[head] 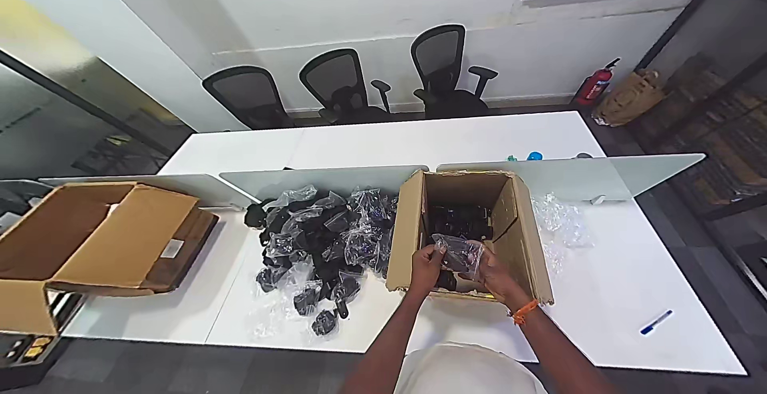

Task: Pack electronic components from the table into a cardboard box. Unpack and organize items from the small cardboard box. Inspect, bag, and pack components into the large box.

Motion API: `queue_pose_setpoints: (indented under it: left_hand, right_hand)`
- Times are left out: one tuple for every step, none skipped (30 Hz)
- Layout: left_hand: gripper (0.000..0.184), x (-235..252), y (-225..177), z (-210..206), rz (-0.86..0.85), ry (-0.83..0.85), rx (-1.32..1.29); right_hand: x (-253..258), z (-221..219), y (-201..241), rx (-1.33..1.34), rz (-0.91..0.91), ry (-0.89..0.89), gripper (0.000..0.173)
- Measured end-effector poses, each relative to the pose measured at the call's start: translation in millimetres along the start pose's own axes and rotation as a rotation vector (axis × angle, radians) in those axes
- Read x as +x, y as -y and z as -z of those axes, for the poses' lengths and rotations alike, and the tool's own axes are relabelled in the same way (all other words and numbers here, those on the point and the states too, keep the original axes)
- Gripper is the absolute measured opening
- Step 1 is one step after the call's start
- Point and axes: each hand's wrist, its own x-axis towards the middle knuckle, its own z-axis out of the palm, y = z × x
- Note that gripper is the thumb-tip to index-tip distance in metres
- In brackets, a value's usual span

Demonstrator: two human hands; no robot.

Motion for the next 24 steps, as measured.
queue_pose_setpoints:
  left_hand:
    - [0.019,0,0,0,0.001,-0.014,0.013]
    - [0.018,0,-1,-1,0.005,-0.035,0.023]
    - [0.018,0,-2,-1,0.009,-0.060,0.038]
    - [0.020,-1,-2,-2,0.004,-0.083,0.055]
    - [0.020,-1,-2,-3,-0.002,-0.109,0.056]
    - [0.020,-2,-3,-4,-0.015,-0.129,0.048]
    - [0.019,-2,-2,-4,-0.024,-0.137,0.028]
    - [0.017,-2,-2,-5,-0.034,-0.136,-0.001]
    - [0.014,-3,-4,-4,-0.043,-0.132,-0.036]
    - [0.012,-4,-5,-4,-0.049,-0.125,-0.077]
    - [0.008,-4,-7,-3,-0.057,-0.115,-0.121]
    - [0.009,-5,-9,-2,-0.059,-0.098,-0.160]
    - [0.012,-7,-12,-1,-0.061,-0.072,-0.190]
    - [0.016,-8,-17,-2,-0.078,-0.046,-0.199]
    - [0.018,-9,-25,-5,-0.109,-0.019,-0.186]
    - [0.018,-9,-35,-8,-0.148,0.005,-0.153]
    - [0.016,-8,-45,-13,-0.186,0.018,-0.109]
    - [0.014,-7,-53,-18,-0.206,0.023,-0.071]
    - [0.013,-8,-59,-23,-0.210,0.013,-0.038]
    - [0.012,-9,-67,-27,-0.216,0.001,-0.017]
    - [0.012,-7,-76,-31,-0.236,0.000,-0.010]
    - [0.011,-7,-83,-35,-0.256,0.009,-0.009]
    - [0.011,-9,-90,-36,-0.266,0.019,-0.008]
    - [0.011,-11,-95,-38,-0.270,0.027,-0.005]
  right_hand:
    - [-2,-2,2,0.026,-0.031,0.027,0.044]
    - [-3,-2,4,0.048,-0.062,0.038,0.040]
    - [-3,-2,4,0.062,-0.089,0.032,0.039]
    - [-1,-1,3,0.075,-0.110,0.018,0.040]
    - [0,0,2,0.083,-0.127,-0.001,0.042]
    - [2,2,2,0.092,-0.151,-0.017,0.044]
    - [4,3,2,0.102,-0.175,-0.030,0.047]
    - [5,4,3,0.114,-0.202,-0.032,0.049]
    - [6,3,5,0.131,-0.229,-0.027,0.053]
    - [5,3,7,0.146,-0.254,-0.015,0.056]
    - [5,2,10,0.159,-0.272,-0.006,0.058]
    - [5,1,11,0.166,-0.281,0.011,0.058]
    - [4,2,12,0.169,-0.281,0.037,0.059]
    - [3,3,12,0.173,-0.273,0.070,0.061]
    - [3,4,13,0.178,-0.264,0.097,0.062]
    - [3,5,12,0.187,-0.260,0.112,0.063]
    - [4,5,13,0.190,-0.260,0.122,0.064]
    - [3,5,13,0.188,-0.260,0.136,0.065]
    - [1,4,12,0.190,-0.261,0.146,0.065]
    - [-1,3,12,0.197,-0.261,0.152,0.066]
    - [0,2,15,0.201,-0.256,0.158,0.066]
    - [-1,2,17,0.206,-0.255,0.159,0.066]
    - [-3,3,17,0.212,-0.257,0.166,0.067]
    - [-5,3,17,0.226,-0.256,0.180,0.068]
